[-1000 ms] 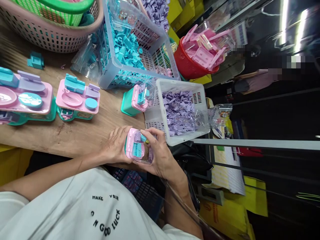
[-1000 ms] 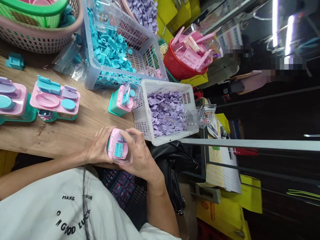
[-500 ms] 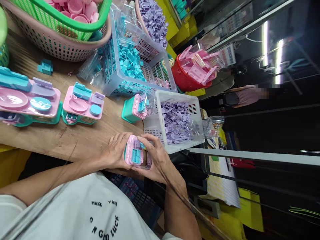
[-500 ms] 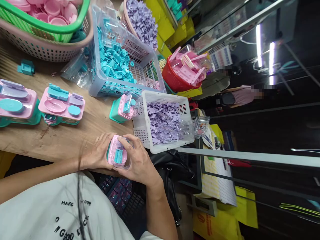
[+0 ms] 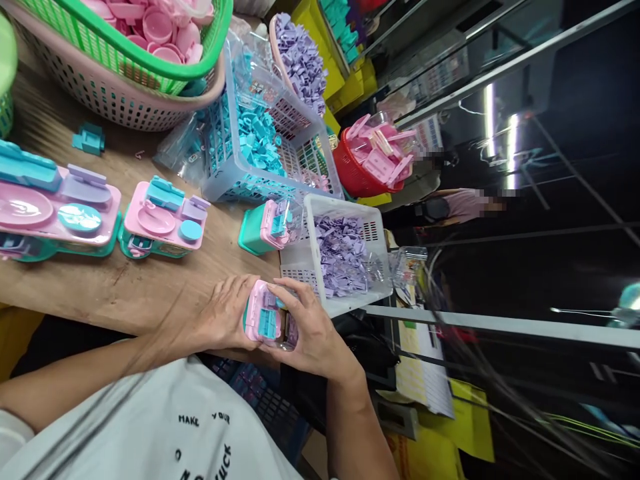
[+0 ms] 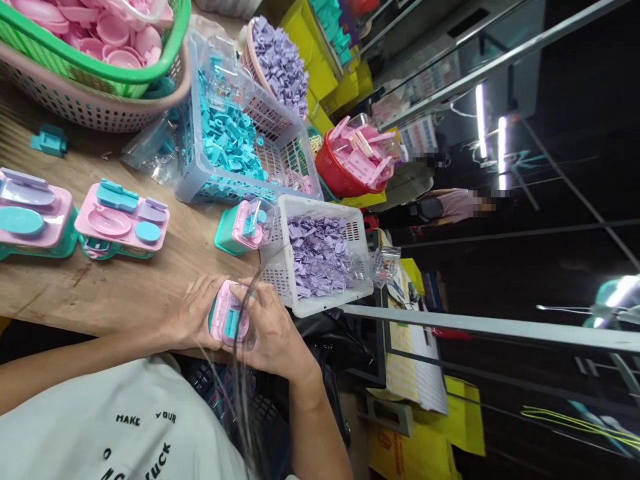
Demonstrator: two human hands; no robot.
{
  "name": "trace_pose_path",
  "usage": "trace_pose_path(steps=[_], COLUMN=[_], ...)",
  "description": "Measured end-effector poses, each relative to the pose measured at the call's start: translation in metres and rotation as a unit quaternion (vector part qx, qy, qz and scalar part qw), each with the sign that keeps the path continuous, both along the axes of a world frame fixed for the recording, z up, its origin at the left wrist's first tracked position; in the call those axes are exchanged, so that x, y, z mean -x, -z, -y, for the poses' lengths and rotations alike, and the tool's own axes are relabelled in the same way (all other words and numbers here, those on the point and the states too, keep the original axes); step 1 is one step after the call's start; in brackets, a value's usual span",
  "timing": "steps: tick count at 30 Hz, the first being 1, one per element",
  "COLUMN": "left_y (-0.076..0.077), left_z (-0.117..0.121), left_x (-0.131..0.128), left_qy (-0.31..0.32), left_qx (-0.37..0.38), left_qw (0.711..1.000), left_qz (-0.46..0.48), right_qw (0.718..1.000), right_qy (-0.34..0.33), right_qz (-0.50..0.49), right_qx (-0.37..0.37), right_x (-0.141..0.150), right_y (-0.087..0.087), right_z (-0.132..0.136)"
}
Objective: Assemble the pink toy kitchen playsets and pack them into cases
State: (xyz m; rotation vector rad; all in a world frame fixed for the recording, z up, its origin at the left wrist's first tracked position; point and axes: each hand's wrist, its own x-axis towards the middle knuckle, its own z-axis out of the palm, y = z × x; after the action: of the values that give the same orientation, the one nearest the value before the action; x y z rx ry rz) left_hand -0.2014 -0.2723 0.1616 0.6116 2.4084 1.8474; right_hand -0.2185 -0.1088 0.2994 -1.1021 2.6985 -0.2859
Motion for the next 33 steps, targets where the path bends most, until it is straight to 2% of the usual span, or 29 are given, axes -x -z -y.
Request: trace_pose_path(steps=[6,14,18,26,33], left_y=[-0.010,0.006,0.007,0.009,0.005], left_z=[0.005,-0.006,-0.007,-0.008,-0.005], left_x=[0.000,-0.001,-0.001,-0.001,-0.001], left_qy=[0.000,-0.014,-0.014,-0.020,-0.010], left_qx=[0.013,0.016,0.004,0.007,0.002], left_qw=[1.000,1.000,1.000,0.999,1.000], left_qz=[0.004,-0.013,-0.015,-0.025,-0.009], right_qw=[1.000,0.997,0.995,0.995,0.998], right_qy=[0.003,0.000,-0.007,-0.025,-0.004], right_qz=[0.006,0.025,0.037,0.068,0.044], right_qx=[0.004,-0.074,-0.090,-0.071,-0.051], right_x=[-0.001,0.001,0.006,0.014,0.007], right_y=[0.000,-0.013,-0.015,-0.014,-0.003], right_z=[-0.001,0.012,0.015,0.013,0.001])
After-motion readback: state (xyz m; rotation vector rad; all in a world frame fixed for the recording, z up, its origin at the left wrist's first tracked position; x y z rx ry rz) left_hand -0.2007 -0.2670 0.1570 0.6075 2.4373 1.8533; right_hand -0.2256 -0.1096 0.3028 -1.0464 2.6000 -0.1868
